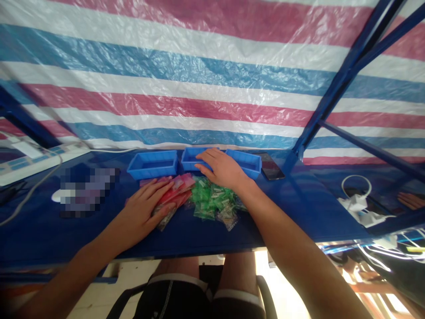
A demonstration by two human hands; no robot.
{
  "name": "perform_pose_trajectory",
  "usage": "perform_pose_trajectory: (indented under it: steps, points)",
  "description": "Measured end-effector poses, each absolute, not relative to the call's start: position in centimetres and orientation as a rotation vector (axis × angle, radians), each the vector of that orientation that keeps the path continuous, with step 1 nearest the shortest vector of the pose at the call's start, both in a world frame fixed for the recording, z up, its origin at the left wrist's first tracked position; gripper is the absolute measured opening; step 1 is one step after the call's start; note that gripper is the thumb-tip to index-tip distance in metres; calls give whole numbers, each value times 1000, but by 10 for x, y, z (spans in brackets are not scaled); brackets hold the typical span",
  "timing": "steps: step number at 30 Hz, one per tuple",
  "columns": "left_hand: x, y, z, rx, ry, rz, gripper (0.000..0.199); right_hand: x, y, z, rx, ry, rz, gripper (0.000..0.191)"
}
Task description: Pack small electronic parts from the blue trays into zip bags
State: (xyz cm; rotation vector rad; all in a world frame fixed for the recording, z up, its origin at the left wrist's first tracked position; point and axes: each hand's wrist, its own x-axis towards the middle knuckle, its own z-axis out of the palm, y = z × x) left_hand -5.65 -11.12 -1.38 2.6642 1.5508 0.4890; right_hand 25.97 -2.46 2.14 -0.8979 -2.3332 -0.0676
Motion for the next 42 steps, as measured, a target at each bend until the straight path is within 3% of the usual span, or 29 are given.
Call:
perform_pose_trajectory:
  steps: [6, 11, 14, 18, 21, 27, 31, 34, 38, 42]
  points:
    - [-54, -123, -21, 2649, 1671, 543, 67, 282, -60, 51, -955, -2316, 66, 42]
    - [-58, -128, -26, 2600, 1775, 626, 66, 304, -121, 34, -983, -2504, 255, 98]
    - [-57, -130, -25, 2637, 1726, 670, 69, 311, -136, 6, -1013, -2537, 302, 112]
    - [-53, -132, -22, 2677, 1711, 591, 87, 308, -128, -19, -1047, -2489, 292, 101]
    - [-51, -133, -23, 2681, 1718, 583, 90, 299, -117, -24, -1036, -2472, 257, 94]
    - [-51, -134, -24, 2628, 1742, 853, 75, 288, -97, -8, -912, -2502, 76, 83]
    - [-49, -133, 1, 2637, 1686, 1115, 56, 279, -75, 24, -797, -2503, -36, 50]
    - [-40, -120, 35, 2743, 1474, 1093, 48, 269, -54, 46, -755, -2419, -77, 34]
    - [-14, -76, 75, 2893, 1168, 959, 46, 258, -29, 53, -768, -2272, -125, 26]
    - [17, -30, 78, 2934, 999, 873, 37, 257, -23, 35, -802, -2238, -272, 27]
